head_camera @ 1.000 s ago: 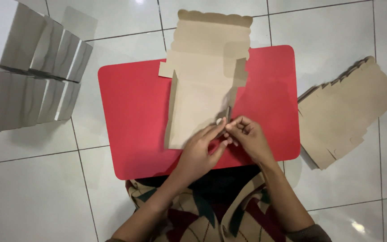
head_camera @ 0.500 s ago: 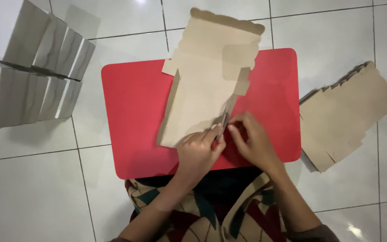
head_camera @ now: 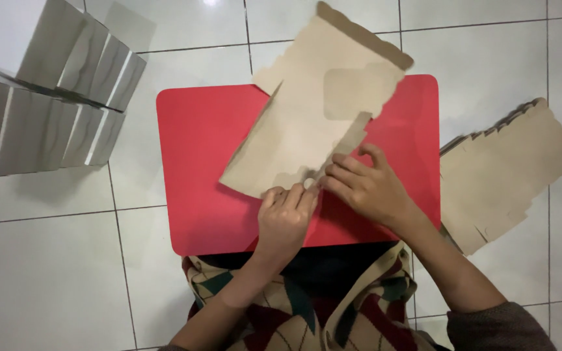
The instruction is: The person assembles two white cardboard boxes from flat pre-cut pieces on a red stool. They fold the sides, tuck in tabs, and close the lids, then place the finished boxes on the floor.
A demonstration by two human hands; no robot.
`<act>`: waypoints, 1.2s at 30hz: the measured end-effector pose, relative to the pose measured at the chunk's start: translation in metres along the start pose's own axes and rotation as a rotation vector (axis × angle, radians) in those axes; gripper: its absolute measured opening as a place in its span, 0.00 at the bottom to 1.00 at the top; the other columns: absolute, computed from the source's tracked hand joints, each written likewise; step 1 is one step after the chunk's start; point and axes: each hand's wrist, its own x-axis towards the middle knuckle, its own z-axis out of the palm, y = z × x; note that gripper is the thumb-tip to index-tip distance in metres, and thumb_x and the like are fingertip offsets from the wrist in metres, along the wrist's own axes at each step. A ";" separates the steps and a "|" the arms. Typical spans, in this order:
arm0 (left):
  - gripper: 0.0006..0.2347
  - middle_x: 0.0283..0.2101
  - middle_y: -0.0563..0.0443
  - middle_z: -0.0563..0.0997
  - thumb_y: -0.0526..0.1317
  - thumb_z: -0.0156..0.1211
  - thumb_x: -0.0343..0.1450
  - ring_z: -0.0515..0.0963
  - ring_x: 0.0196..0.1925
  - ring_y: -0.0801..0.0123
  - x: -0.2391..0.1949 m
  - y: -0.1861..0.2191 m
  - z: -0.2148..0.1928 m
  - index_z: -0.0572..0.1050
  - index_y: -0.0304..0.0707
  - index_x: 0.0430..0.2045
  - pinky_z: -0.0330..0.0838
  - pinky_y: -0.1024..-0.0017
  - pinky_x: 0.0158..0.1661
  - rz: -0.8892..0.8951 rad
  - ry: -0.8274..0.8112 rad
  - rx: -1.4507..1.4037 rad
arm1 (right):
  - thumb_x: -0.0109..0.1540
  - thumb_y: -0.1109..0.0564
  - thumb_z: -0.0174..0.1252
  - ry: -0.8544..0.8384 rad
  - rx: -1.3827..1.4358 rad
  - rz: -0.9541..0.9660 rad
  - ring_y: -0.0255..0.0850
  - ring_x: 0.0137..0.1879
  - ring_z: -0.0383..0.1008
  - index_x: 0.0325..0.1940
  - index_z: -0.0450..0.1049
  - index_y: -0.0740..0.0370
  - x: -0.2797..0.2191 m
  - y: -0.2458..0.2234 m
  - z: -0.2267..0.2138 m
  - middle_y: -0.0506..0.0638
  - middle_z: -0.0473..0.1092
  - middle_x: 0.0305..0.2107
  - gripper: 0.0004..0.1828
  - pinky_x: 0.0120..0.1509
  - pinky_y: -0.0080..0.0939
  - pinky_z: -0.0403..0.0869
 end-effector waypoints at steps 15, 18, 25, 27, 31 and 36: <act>0.28 0.50 0.33 0.70 0.37 0.74 0.61 0.74 0.50 0.36 0.038 -0.091 -0.053 0.69 0.30 0.55 0.68 0.46 0.44 -0.388 -0.175 -0.146 | 0.64 0.46 0.62 -0.319 0.391 0.295 0.51 0.60 0.72 0.52 0.74 0.55 0.052 0.011 -0.029 0.51 0.73 0.50 0.17 0.57 0.57 0.63; 0.13 0.39 0.49 0.77 0.36 0.66 0.69 0.83 0.36 0.50 0.019 -0.098 -0.035 0.74 0.42 0.45 0.77 0.56 0.34 -0.486 -0.259 -0.095 | 0.63 0.55 0.65 -0.113 0.310 0.321 0.43 0.43 0.76 0.66 0.72 0.49 0.078 0.013 0.002 0.43 0.73 0.33 0.26 0.52 0.46 0.67; 0.06 0.33 0.66 0.77 0.42 0.66 0.70 0.85 0.32 0.70 -0.001 -0.104 -0.035 0.75 0.59 0.35 0.79 0.69 0.32 -0.448 -0.300 0.077 | 0.60 0.49 0.69 -0.104 0.153 0.215 0.39 0.37 0.75 0.39 0.79 0.44 0.120 0.014 0.078 0.42 0.75 0.26 0.06 0.51 0.44 0.63; 0.06 0.33 0.67 0.77 0.42 0.65 0.70 0.84 0.32 0.70 -0.005 -0.105 -0.033 0.75 0.61 0.35 0.80 0.69 0.33 -0.410 -0.320 0.100 | 0.60 0.49 0.69 -0.123 0.125 0.198 0.39 0.36 0.75 0.39 0.79 0.43 0.122 0.012 0.085 0.42 0.75 0.25 0.06 0.51 0.44 0.64; 0.04 0.32 0.63 0.76 0.42 0.67 0.68 0.82 0.30 0.68 0.008 -0.096 -0.035 0.79 0.59 0.32 0.77 0.69 0.31 -0.287 -0.216 0.121 | 0.62 0.50 0.65 -0.139 0.215 0.151 0.42 0.39 0.75 0.41 0.79 0.44 0.119 0.003 0.086 0.47 0.76 0.29 0.04 0.52 0.47 0.63; 0.03 0.29 0.60 0.69 0.44 0.66 0.70 0.75 0.30 0.69 0.016 -0.092 -0.014 0.82 0.61 0.34 0.64 0.70 0.32 -0.091 -0.087 0.251 | 0.66 0.53 0.61 -0.158 0.361 0.173 0.46 0.45 0.76 0.46 0.78 0.51 0.119 -0.003 0.044 0.51 0.76 0.34 0.05 0.53 0.49 0.65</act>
